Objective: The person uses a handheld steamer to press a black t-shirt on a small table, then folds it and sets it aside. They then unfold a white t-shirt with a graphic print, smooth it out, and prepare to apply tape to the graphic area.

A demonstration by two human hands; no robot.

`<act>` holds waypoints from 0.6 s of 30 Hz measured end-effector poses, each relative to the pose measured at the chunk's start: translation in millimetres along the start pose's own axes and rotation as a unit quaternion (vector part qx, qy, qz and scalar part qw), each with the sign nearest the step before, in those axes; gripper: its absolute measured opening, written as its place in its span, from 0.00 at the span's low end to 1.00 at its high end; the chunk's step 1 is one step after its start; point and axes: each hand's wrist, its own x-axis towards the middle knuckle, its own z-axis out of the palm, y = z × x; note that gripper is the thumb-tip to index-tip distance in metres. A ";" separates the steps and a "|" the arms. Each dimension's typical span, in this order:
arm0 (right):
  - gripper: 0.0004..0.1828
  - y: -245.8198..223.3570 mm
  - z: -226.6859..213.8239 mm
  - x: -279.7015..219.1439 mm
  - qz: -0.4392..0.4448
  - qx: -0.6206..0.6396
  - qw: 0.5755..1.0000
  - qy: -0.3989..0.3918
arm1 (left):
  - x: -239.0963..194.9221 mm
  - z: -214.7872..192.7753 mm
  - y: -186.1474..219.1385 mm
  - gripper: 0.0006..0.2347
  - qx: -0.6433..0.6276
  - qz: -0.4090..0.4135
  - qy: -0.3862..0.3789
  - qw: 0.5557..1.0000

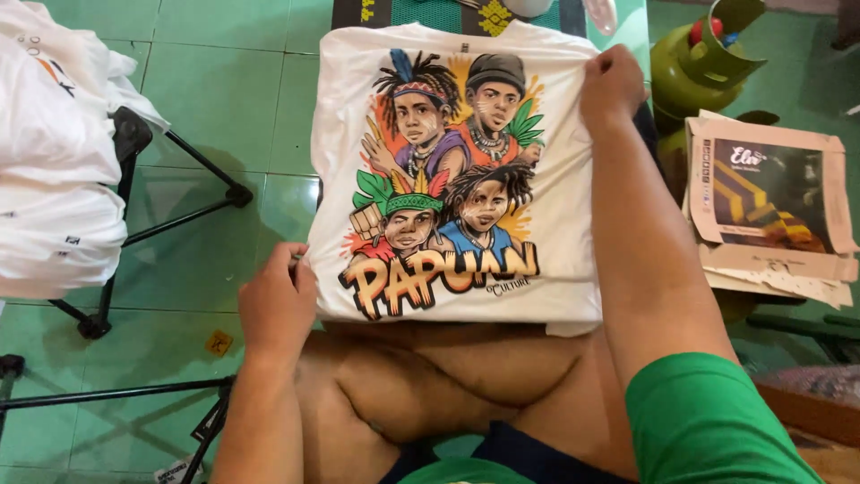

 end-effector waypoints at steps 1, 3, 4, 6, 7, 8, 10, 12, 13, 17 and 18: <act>0.11 4.0 5.9 5.1 0.010 0.058 0.998 0.009 | -0.4 -2.6 4.2 0.11 0.004 -0.012 -0.014 1.000; 0.13 1.8 6.5 7.9 0.022 0.116 0.993 0.014 | -0.2 -5.5 7.9 0.11 0.009 -0.027 -0.030 0.999; 0.07 -4.8 1.3 6.1 0.053 0.187 0.981 -0.015 | 1.6 -4.8 6.2 0.12 0.001 0.001 -0.008 1.000; 0.09 -15.3 -8.6 4.7 0.084 0.256 0.962 -0.047 | 5.4 -8.5 17.6 0.12 -0.005 0.027 0.013 1.000; 0.06 -19.2 -13.6 5.0 0.090 0.252 0.961 -0.066 | 7.3 -12.9 30.8 0.14 -0.027 0.063 0.019 0.997; 0.07 -21.6 -19.8 4.1 0.098 0.248 0.960 -0.083 | 9.3 -17.2 44.0 0.16 -0.049 0.101 0.025 0.993; 0.13 20.6 16.5 42.5 0.081 0.291 0.952 -0.054 | 36.8 -11.5 66.0 0.14 -0.031 0.180 0.044 0.982; 0.20 46.6 40.9 65.1 0.063 0.332 0.941 -0.027 | 78.6 -0.8 86.2 0.12 -0.013 0.256 0.061 0.965; 0.16 50.8 46.3 70.5 0.080 0.421 0.904 -0.010 | 107.6 6.7 96.6 0.14 0.012 0.308 0.070 0.949; 0.07 45.0 35.2 58.1 0.158 0.378 0.912 -0.010 | 232.9 42.4 125.4 0.19 0.044 0.328 0.002 0.944; 0.07 31.4 7.3 33.6 0.161 0.375 0.913 -0.007 | 233.9 35.4 136.1 0.19 0.041 0.332 -0.001 0.942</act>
